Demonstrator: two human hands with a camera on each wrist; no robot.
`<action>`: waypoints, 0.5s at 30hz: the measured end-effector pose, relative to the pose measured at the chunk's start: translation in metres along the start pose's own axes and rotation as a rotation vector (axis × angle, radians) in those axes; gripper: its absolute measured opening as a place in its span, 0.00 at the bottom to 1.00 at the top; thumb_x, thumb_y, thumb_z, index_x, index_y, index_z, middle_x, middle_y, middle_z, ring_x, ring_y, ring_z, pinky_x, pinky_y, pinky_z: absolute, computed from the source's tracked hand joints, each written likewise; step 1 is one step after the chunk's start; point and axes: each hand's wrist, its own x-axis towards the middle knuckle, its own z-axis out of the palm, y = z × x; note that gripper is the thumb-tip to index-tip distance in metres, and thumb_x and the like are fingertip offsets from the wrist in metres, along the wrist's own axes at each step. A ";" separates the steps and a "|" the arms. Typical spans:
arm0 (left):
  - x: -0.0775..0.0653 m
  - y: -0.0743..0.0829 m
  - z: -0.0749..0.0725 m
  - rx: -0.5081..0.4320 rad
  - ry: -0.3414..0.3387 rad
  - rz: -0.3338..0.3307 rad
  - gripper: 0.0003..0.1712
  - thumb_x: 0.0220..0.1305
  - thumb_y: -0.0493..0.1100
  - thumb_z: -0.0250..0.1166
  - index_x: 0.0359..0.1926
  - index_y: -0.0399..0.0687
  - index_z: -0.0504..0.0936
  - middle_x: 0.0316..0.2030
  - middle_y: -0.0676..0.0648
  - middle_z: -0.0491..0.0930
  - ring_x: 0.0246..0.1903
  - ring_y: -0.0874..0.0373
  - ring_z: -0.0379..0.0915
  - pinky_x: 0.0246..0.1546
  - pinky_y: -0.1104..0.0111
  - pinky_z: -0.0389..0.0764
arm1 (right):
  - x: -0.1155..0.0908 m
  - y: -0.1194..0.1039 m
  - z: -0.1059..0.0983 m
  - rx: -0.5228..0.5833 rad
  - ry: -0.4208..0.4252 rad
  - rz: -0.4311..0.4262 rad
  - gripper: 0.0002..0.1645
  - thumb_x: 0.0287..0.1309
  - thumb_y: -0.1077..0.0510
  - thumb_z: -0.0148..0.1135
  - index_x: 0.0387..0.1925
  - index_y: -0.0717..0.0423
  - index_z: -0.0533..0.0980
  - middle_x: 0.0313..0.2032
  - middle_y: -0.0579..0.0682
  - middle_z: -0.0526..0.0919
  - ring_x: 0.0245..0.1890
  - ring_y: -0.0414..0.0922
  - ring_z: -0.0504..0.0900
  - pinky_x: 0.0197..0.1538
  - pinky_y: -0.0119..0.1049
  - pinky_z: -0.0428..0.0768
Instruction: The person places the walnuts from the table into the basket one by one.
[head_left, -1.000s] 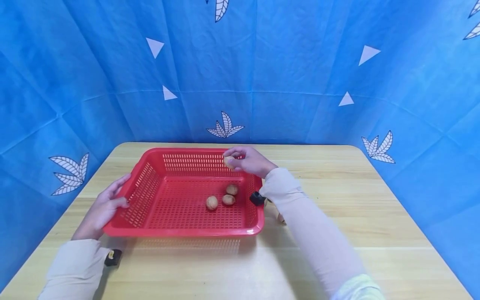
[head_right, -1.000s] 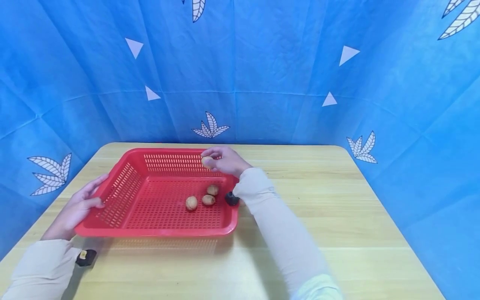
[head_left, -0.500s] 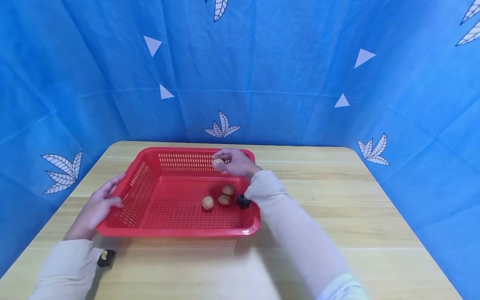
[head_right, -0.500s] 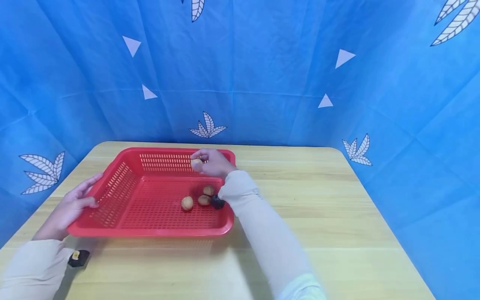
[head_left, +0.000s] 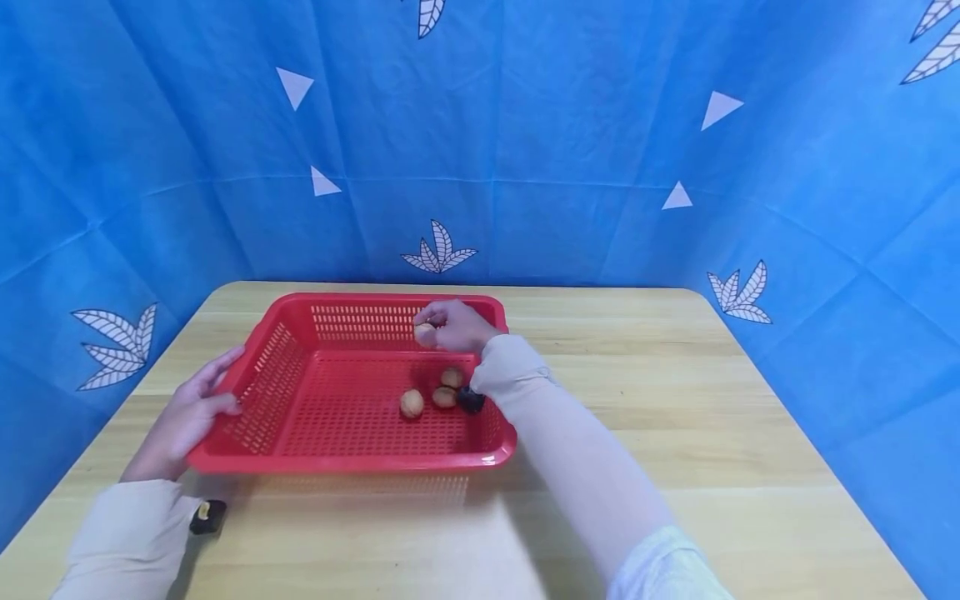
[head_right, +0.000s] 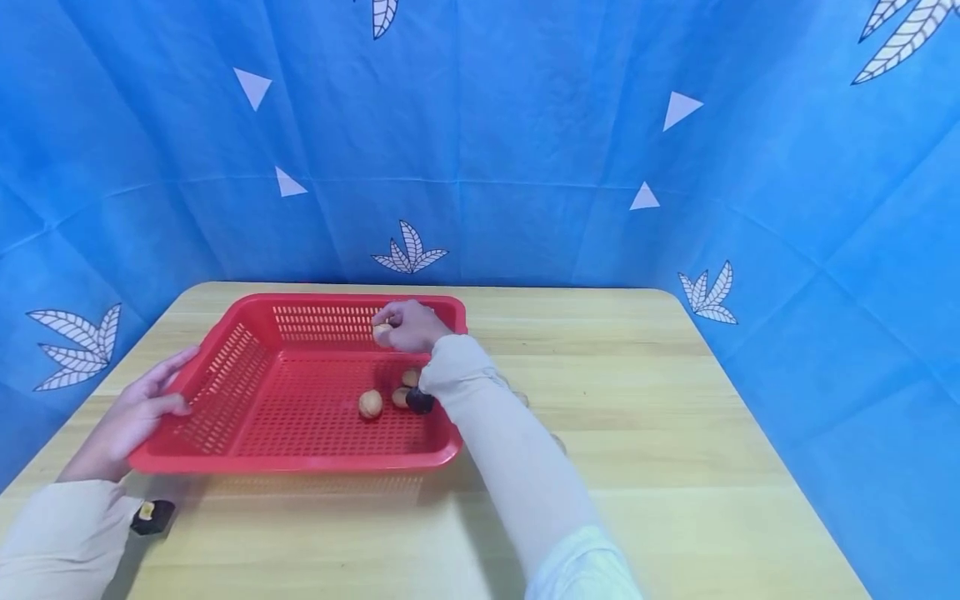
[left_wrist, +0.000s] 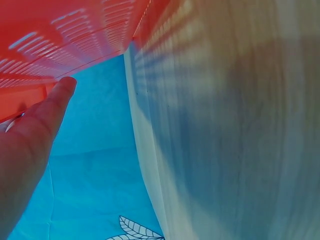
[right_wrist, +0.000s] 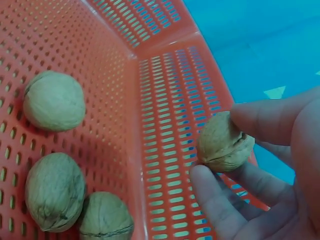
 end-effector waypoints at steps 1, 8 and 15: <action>0.000 0.000 -0.001 -0.004 0.000 -0.001 0.48 0.64 0.28 0.52 0.78 0.58 0.41 0.56 0.54 0.64 0.40 0.68 0.75 0.38 0.65 0.83 | 0.001 0.000 0.001 -0.015 -0.007 0.007 0.20 0.61 0.55 0.63 0.54 0.53 0.78 0.50 0.49 0.76 0.52 0.46 0.72 0.51 0.41 0.77; -0.001 0.001 -0.001 -0.009 -0.002 0.011 0.48 0.64 0.28 0.53 0.78 0.58 0.42 0.54 0.56 0.65 0.41 0.67 0.76 0.38 0.64 0.83 | 0.004 -0.002 0.008 -0.114 -0.150 0.004 0.18 0.60 0.58 0.62 0.53 0.55 0.78 0.39 0.46 0.81 0.44 0.44 0.76 0.50 0.37 0.76; 0.000 0.001 -0.001 0.009 0.005 -0.003 0.47 0.65 0.29 0.52 0.78 0.59 0.41 0.57 0.52 0.64 0.41 0.68 0.76 0.39 0.63 0.83 | 0.005 -0.002 0.014 -0.199 -0.213 0.072 0.18 0.59 0.58 0.66 0.51 0.53 0.78 0.45 0.45 0.79 0.48 0.44 0.74 0.53 0.41 0.76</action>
